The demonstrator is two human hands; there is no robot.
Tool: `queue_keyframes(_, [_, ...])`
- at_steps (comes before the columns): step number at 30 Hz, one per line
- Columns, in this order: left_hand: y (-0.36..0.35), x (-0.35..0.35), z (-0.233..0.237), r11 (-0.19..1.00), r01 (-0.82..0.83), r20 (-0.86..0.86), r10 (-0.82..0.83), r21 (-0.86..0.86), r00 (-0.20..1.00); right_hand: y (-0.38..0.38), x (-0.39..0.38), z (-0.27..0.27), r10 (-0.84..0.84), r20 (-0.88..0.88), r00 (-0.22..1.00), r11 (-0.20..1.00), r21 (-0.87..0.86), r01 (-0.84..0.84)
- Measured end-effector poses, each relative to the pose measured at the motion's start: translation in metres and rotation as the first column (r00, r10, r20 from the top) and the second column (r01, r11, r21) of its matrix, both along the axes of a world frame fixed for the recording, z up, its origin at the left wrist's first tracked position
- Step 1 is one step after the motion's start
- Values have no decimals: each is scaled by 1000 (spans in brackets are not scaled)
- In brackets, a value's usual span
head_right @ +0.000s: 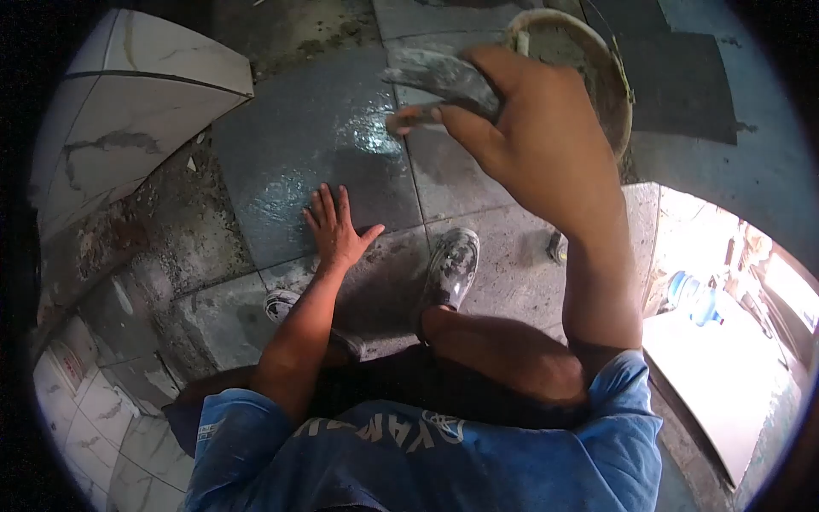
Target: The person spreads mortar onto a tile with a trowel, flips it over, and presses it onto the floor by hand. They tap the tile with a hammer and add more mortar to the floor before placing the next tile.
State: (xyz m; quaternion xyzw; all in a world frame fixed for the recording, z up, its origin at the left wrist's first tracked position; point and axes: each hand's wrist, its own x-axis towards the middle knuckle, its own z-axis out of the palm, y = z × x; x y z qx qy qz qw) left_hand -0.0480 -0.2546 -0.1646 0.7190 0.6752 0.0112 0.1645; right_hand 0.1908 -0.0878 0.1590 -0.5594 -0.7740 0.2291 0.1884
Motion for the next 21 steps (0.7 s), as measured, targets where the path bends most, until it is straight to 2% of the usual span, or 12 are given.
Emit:
queue_keyframes(2, [3,-1,2,998,28,-16,-29,-59,999,2,-1,8,18,6,1000,1000,-4,-18])
queue_keyframes(4, [12,-6,1,996,26,-19,-27,-88,999,-1,-1,18,-65,-30,997,987,-152,60])
queue_keyframes(6, [29,-16,-9,999,52,-35,-51,15,998,-2,2,28,-43,0,999,993,-113,43])
queue_keyframes(8, [51,-22,-13,993,-3,-16,4,115,1000,-3,3,37,-95,58,994,984,-148,103])
queue_keyframes(10, [81,-24,13,984,-157,-32,154,-85,987,6,-1,47,-61,76,995,996,-54,65])
queue_keyframes(11, [98,-20,31,950,-197,-44,192,-242,980,13,-10,61,-133,87,987,981,-133,144])
queue_keyframes(12, [105,-13,37,953,-202,-25,201,-226,979,20,-20,75,-207,102,973,953,-203,224])
queue_keyframes(14, [122,-3,52,841,-342,-9,373,-419,928,40,-37,96,-226,128,966,945,-213,249])
queue_keyframes(16, [127,4,58,833,-327,45,386,-447,921,56,-54,127,-172,180,969,974,-114,194])
queue_keyframes(18, [127,10,63,756,-402,74,508,-517,858,57,-63,165,-250,260,933,960,-62,275])
queue_keyframes(20, [132,10,82,696,-393,85,544,-600,835,57,-51,203,-267,322,908,958,-13,286])
queue_keyframes(21, [142,11,83,716,-389,119,546,-579,829,57,-40,216,-319,316,893,946,44,323])
